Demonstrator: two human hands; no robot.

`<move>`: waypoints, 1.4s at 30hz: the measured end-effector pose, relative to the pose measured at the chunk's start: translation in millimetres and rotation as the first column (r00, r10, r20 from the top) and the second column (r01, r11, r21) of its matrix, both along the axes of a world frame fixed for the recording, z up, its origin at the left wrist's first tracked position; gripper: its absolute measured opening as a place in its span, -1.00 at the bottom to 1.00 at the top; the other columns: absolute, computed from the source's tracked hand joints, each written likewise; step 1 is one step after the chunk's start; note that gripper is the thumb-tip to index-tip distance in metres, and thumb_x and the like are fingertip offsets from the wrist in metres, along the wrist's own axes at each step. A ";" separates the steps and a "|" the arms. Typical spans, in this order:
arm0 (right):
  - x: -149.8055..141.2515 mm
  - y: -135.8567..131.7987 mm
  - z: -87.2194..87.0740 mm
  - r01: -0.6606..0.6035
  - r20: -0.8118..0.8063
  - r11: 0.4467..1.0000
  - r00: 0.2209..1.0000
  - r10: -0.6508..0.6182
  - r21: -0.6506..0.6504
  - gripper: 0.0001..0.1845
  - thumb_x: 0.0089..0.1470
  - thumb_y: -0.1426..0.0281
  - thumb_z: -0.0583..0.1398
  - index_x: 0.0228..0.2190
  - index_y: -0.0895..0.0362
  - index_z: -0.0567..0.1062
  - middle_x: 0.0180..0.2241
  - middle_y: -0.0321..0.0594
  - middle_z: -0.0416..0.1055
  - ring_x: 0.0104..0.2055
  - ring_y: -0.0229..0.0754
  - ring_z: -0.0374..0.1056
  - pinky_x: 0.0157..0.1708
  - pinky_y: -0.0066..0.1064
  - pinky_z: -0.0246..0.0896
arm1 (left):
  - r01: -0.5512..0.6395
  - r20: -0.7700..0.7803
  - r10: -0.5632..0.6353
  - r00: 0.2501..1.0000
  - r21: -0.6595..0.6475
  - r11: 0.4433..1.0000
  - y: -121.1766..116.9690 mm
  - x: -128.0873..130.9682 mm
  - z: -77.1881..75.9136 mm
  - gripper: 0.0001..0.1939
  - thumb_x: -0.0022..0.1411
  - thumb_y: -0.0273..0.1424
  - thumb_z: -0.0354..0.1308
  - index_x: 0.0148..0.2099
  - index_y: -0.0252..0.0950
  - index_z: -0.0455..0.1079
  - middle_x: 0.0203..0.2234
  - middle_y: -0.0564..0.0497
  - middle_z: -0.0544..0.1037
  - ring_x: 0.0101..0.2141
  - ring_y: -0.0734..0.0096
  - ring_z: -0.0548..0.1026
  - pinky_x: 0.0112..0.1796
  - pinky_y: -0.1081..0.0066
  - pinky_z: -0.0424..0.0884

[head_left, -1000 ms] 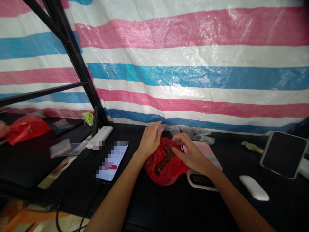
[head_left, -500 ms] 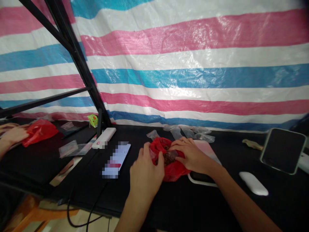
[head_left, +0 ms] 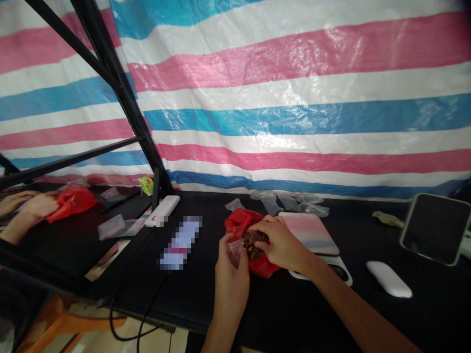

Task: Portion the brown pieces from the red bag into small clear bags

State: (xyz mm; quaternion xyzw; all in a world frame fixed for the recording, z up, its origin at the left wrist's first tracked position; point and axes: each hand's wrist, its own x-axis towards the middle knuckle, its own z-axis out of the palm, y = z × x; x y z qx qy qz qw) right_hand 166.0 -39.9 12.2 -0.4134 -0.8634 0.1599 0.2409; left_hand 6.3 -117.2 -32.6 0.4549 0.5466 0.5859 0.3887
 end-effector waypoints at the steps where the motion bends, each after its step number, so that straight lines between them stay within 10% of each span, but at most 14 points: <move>1: -0.3 -0.6 0.6 0.001 0.005 1.000 1.000 -0.001 0.018 -0.69 0.08 0.56 0.27 -0.15 0.02 0.59 -0.19 -0.21 0.58 -0.10 -0.03 0.34 -0.08 -0.14 0.04 | 0.004 0.008 -0.004 1.000 -0.003 1.000 -1.9 1.4 -0.1 -0.60 0.38 -0.27 0.14 0.20 -0.16 0.21 -0.05 -0.15 0.60 -0.08 0.17 0.62 -0.09 0.23 0.55; 12: -6.4 -7.2 2.7 -0.030 -0.040 0.998 0.999 0.032 0.061 -0.70 0.11 0.56 0.28 -0.13 0.02 0.59 -0.17 -0.23 0.60 -0.07 -0.05 0.35 -0.08 -0.17 -0.01 | -0.125 0.014 0.124 0.992 0.031 0.992 -4.9 -3.4 6.3 -0.62 0.35 -0.13 0.17 0.09 -0.22 0.28 -0.07 -0.16 0.55 -0.07 0.19 0.59 -0.04 0.23 0.53; 17: -3.0 -2.0 5.0 0.077 -0.125 0.997 0.989 -0.075 0.009 -0.65 0.15 0.53 0.26 -0.05 0.01 0.60 -0.25 -0.21 0.55 -0.15 -0.07 0.34 -0.10 -0.20 0.01 | -0.216 -0.281 0.256 0.925 0.166 0.962 -22.2 -10.5 37.5 -0.60 0.41 -0.23 0.12 0.23 -0.16 0.22 0.02 -0.16 0.49 0.02 0.20 0.53 0.06 0.20 0.45; 23: 8.6 4.8 10.4 0.138 -0.368 0.988 0.924 -0.102 0.074 -0.66 0.29 0.47 0.15 0.06 0.01 0.51 -0.11 -0.18 0.57 -0.08 -0.03 0.37 -0.02 -0.13 0.06 | 0.220 -0.370 -0.171 0.913 0.093 0.971 24.0 -17.3 58.2 -0.45 0.36 -0.37 0.17 0.28 -0.17 0.00 -0.15 -0.07 0.55 -0.20 0.26 0.61 -0.12 0.26 0.50; 31: 20.6 11.2 12.8 0.092 -0.252 0.923 0.968 0.006 0.373 -0.47 0.22 0.62 0.08 0.13 0.00 0.48 0.05 -0.08 0.44 0.09 0.03 0.33 0.06 -0.04 0.20 | 0.545 -0.640 -0.353 0.682 0.124 0.829 90.3 -12.8 48.5 -0.63 0.34 -0.36 0.15 0.09 -0.21 0.07 -0.21 -0.04 0.50 -0.23 0.23 0.57 -0.20 0.28 0.45; 42: 20.3 5.6 13.8 0.024 -0.262 0.943 0.963 0.068 0.332 -0.26 0.18 0.70 0.00 0.27 -0.11 0.35 0.15 -0.09 0.31 0.19 -0.05 0.35 0.13 -0.17 0.39 | 0.217 -0.586 0.002 0.810 0.304 0.928 83.6 1.2 13.4 -0.57 0.30 -0.21 0.25 0.07 -0.23 0.17 -0.10 -0.11 0.48 -0.08 0.15 0.53 -0.07 0.15 0.44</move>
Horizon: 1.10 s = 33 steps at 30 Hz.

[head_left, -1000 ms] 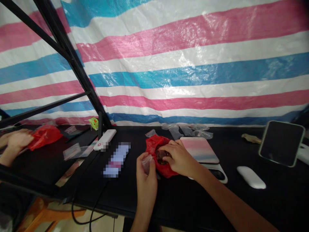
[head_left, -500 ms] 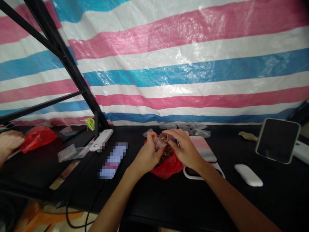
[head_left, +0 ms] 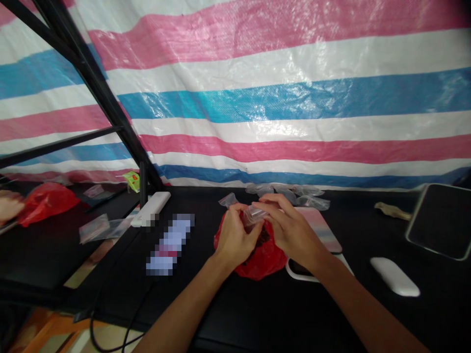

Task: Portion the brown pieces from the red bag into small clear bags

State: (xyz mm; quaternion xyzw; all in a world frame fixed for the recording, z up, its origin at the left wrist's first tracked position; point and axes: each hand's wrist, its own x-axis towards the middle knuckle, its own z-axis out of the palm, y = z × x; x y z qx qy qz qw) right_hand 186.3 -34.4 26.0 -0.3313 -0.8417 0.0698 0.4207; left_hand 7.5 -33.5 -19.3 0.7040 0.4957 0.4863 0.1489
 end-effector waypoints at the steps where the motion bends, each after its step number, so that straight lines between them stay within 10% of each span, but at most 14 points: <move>1: 0.1 -0.1 -0.3 0.004 0.005 1.000 1.000 -0.004 0.002 -0.26 0.18 0.69 0.00 0.27 -0.12 0.35 0.15 -0.09 0.30 0.19 -0.04 0.34 0.13 -0.14 0.39 | -0.001 -0.027 0.002 1.000 0.009 1.000 -0.5 -0.3 -0.4 -0.57 0.32 -0.20 0.24 0.10 -0.23 0.19 -0.07 -0.13 0.49 -0.06 0.13 0.51 -0.04 0.13 0.43; 15: -2.9 -3.2 2.3 0.084 -0.023 0.996 0.996 -0.084 -0.004 -0.68 0.36 0.36 0.11 0.10 0.00 0.43 0.00 -0.09 0.43 0.09 0.01 0.37 0.08 -0.12 0.33 | 0.104 0.058 -0.103 0.993 -0.015 0.994 -8.0 4.5 -1.3 -0.52 0.36 -0.26 0.18 0.21 -0.24 0.10 -0.02 -0.18 0.50 -0.04 0.15 0.54 -0.02 0.13 0.44; 20: 0.4 -0.9 3.0 0.113 -0.121 0.990 0.985 -0.123 -0.086 -0.75 0.37 0.33 0.12 0.04 0.02 0.43 -0.01 -0.12 0.43 0.08 -0.02 0.38 0.07 -0.17 0.29 | -0.074 0.225 0.084 0.971 -0.051 0.996 -1.7 -1.9 8.3 -0.60 0.36 -0.39 0.13 0.16 -0.20 0.07 -0.20 -0.02 0.49 -0.21 0.28 0.55 -0.13 0.26 0.43; 33: 0.4 4.3 -11.7 0.186 0.444 0.961 0.893 -0.078 -0.207 -0.62 0.18 0.62 0.14 -0.05 0.03 0.53 -0.03 -0.21 0.50 -0.10 -0.12 0.43 -0.06 -0.24 0.14 | -0.467 0.396 0.419 0.817 0.026 0.884 16.5 -40.0 34.1 -0.53 0.19 -0.46 0.20 0.05 -0.19 0.04 -0.25 0.05 0.37 -0.33 0.39 0.48 -0.22 0.36 0.39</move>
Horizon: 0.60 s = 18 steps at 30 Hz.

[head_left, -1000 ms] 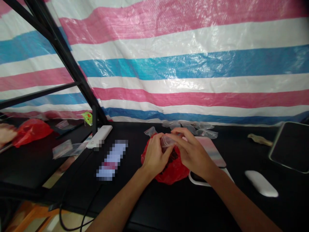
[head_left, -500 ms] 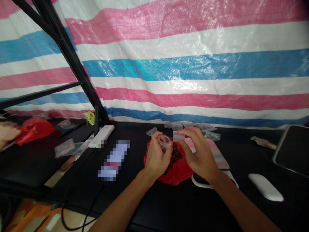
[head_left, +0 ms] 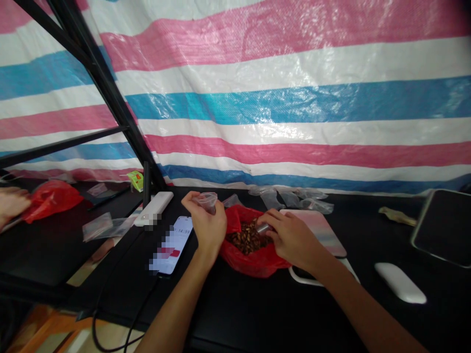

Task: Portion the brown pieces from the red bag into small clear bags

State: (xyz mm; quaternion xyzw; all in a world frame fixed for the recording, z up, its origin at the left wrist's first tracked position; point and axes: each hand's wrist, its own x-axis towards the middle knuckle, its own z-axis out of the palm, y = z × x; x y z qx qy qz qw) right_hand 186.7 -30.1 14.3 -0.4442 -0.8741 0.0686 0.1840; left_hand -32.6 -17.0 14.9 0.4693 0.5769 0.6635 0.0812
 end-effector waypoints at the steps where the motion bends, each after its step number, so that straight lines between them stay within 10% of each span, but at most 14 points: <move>1: 1.1 1.0 -1.1 0.013 0.021 1.000 1.000 -0.013 0.024 -0.58 0.18 0.62 0.14 0.00 0.03 0.51 -0.01 -0.19 0.50 -0.10 -0.11 0.43 -0.06 -0.24 0.13 | 0.032 -0.032 -0.035 0.999 -0.087 0.996 0.9 -1.8 0.1 -0.54 0.21 -0.41 0.22 0.04 -0.18 0.04 -0.27 0.06 0.38 -0.35 0.37 0.48 -0.23 0.35 0.38; 5: 1.3 1.7 -3.6 0.041 0.054 0.995 0.997 -0.046 0.088 -0.53 0.20 0.61 0.13 0.09 0.06 0.49 0.03 -0.14 0.50 -0.07 -0.08 0.42 -0.06 -0.21 0.11 | 0.229 -0.093 -0.294 0.951 -0.426 0.875 3.2 -4.0 -4.7 -0.45 0.19 -0.18 0.31 0.00 -0.17 0.03 -0.34 0.09 0.38 -0.40 0.33 0.47 -0.25 0.31 0.37; 14: -18.6 -13.5 1.2 -0.023 -0.003 0.998 1.000 0.023 0.052 -0.67 0.24 0.46 0.22 0.03 0.05 0.56 -0.05 -0.15 0.51 0.00 0.00 0.33 0.00 -0.15 0.08 | 0.495 0.014 -0.606 0.796 -0.591 0.637 0.1 -21.2 -12.7 -0.43 0.06 -0.40 0.35 -0.07 -0.19 0.01 -0.38 0.17 0.35 -0.42 0.45 0.39 -0.36 0.43 0.32; 18: -22.1 -16.7 1.1 -0.033 -0.026 0.999 0.999 0.033 0.021 -0.70 0.22 0.40 0.28 -0.01 0.05 0.57 -0.09 -0.15 0.52 0.00 0.01 0.32 0.00 -0.15 0.07 | 0.530 0.096 -0.591 0.801 -0.573 0.625 2.7 -20.1 -12.6 -0.51 0.09 -0.51 0.26 -0.08 -0.18 0.02 -0.43 0.19 0.36 -0.46 0.47 0.39 -0.40 0.46 0.32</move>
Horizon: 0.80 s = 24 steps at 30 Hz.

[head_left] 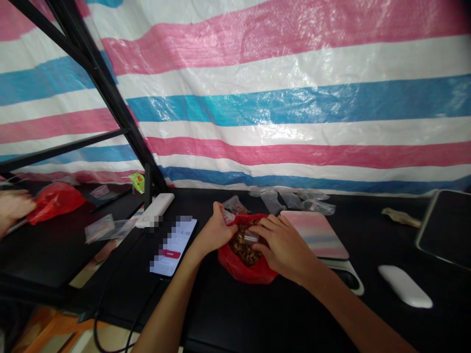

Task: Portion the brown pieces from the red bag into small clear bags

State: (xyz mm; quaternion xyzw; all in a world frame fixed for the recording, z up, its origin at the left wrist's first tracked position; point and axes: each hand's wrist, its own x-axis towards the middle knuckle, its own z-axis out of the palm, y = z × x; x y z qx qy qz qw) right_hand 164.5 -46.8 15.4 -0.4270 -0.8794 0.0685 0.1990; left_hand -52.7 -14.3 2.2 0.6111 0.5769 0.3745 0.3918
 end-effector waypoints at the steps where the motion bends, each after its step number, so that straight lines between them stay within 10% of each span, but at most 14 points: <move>1: -0.4 -0.2 -0.2 0.000 -0.006 1.000 1.000 0.000 -0.006 -0.71 0.21 0.41 0.29 -0.02 0.05 0.57 -0.09 -0.16 0.52 0.00 0.00 0.32 0.01 -0.14 0.06 | -0.014 0.037 0.014 0.999 -0.006 1.000 0.0 2.0 1.1 -0.52 0.08 -0.53 0.26 -0.10 -0.18 0.03 -0.43 0.19 0.36 -0.46 0.48 0.38 -0.40 0.47 0.33; 12: -3.5 1.6 -4.9 0.124 -0.020 0.992 0.992 -0.124 0.007 -0.67 0.07 0.57 0.24 -0.10 0.10 0.54 -0.09 -0.15 0.56 0.01 0.04 0.33 -0.02 -0.13 0.00 | -0.016 0.310 0.060 0.949 -0.142 0.990 -0.7 15.5 2.1 -0.61 0.13 -0.47 0.24 -0.10 -0.19 0.09 -0.42 0.16 0.38 -0.47 0.53 0.37 -0.42 0.52 0.33; 24: -5.2 -0.8 -5.8 -0.047 -0.044 0.999 0.998 0.046 -0.013 -0.66 0.18 0.56 0.21 -0.03 0.04 0.50 -0.06 -0.18 0.55 0.00 -0.04 0.34 -0.03 -0.17 0.02 | -0.158 0.389 0.167 0.906 -0.054 0.986 1.5 27.3 -2.8 -0.63 0.12 -0.55 0.17 -0.10 -0.20 0.09 -0.40 0.16 0.41 -0.44 0.53 0.41 -0.37 0.51 0.34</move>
